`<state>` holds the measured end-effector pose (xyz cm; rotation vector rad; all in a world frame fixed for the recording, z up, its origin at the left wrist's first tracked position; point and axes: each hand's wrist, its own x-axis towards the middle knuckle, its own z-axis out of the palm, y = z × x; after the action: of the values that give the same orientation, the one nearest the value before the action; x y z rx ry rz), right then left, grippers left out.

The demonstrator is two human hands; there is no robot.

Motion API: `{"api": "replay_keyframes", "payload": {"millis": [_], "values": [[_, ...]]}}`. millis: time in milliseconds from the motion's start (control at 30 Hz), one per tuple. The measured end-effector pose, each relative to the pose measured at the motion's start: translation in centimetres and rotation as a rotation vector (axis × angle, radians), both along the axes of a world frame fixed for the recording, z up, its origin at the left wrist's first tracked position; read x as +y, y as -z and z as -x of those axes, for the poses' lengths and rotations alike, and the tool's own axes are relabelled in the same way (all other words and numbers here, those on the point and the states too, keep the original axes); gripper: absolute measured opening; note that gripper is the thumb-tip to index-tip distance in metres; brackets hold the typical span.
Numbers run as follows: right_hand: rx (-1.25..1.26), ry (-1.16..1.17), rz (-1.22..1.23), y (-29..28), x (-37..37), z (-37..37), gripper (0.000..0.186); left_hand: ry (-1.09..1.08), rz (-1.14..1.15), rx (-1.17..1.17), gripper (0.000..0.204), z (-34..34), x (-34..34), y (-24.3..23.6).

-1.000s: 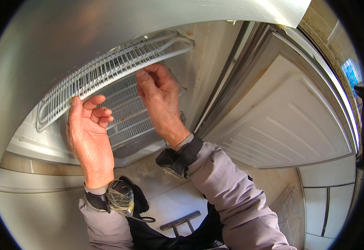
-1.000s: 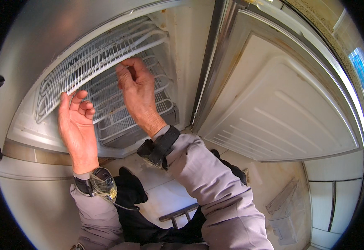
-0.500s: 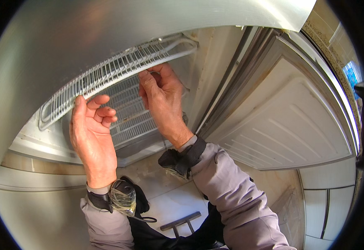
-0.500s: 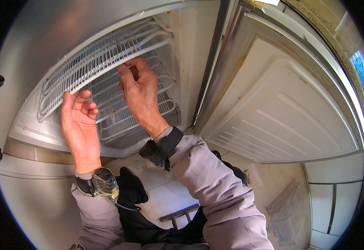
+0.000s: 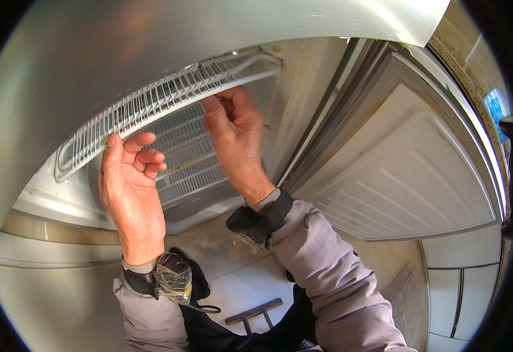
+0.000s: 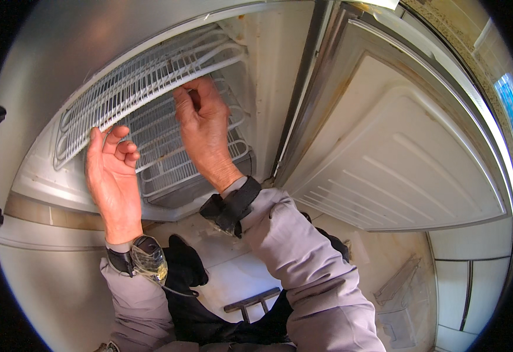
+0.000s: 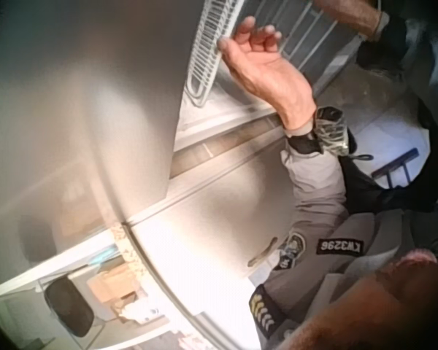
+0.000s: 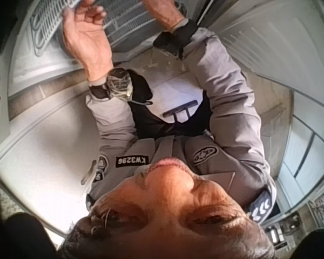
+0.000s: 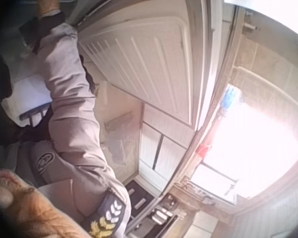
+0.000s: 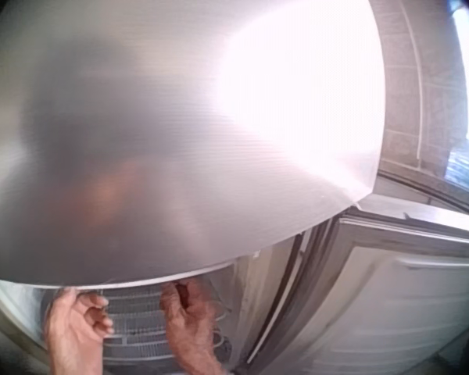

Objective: The person unpacks a white dome security camera from its box and places the packaging on a counter. Then the person retrieves a thin metal rod and uses it to poke and adjust a wire inside the top of an open freezer compartment.

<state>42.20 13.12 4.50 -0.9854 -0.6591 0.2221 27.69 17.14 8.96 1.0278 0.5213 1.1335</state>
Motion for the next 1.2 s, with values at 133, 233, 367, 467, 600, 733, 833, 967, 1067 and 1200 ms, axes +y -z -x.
{"api": "replay_keyframes", "payload": {"millis": [133, 233, 367, 467, 600, 733, 833, 967, 1067, 1200], "values": [[0.007, 0.017, 0.034, -0.2, -0.1, -0.3, 0.010, -0.008, 0.004, -0.001, 0.032, -0.1, 0.1, 0.0], [0.018, -0.043, 0.027, -0.7, -0.3, -0.4, 0.011, 0.008, 0.000, 0.004, 0.032, 0.0, 0.0, 0.0], [0.133, -0.147, 0.163, -1.6, -1.2, 0.1, 0.015, 0.010, 0.006, 0.002, 0.032, 0.0, 0.0, -0.1], [0.172, -0.142, 0.118, -2.2, -1.9, -0.7, 0.016, 0.000, 0.016, -0.006, 0.032, 0.0, 0.1, -0.1], [0.035, -0.091, 0.168, -2.3, -1.8, -0.4, 0.016, 0.007, 0.018, -0.011, 0.032, 0.1, 0.1, -0.1], [0.147, -0.180, 0.136, -2.0, -1.8, -0.2, 0.015, 0.009, 0.021, -0.008, 0.031, 0.2, 0.1, -0.1], [0.107, -0.138, 0.142, -2.1, -2.5, -1.2, 0.013, 0.010, 0.024, -0.019, 0.030, 0.2, 0.2, 0.1], [0.100, -0.174, 0.200, -2.4, -2.7, -1.0, 0.013, 0.011, 0.012, -0.019, 0.030, 0.3, 0.4, 0.2], [0.152, -0.211, 0.178, -2.7, -2.6, -0.8, 0.013, 0.018, 0.009, -0.014, 0.030, 0.4, 0.4, 0.2], [0.115, -0.181, 0.201, -2.8, -2.5, -0.5, 0.014, 0.014, 0.017, -0.024, 0.030, 0.4, 0.5, 0.3]]}}
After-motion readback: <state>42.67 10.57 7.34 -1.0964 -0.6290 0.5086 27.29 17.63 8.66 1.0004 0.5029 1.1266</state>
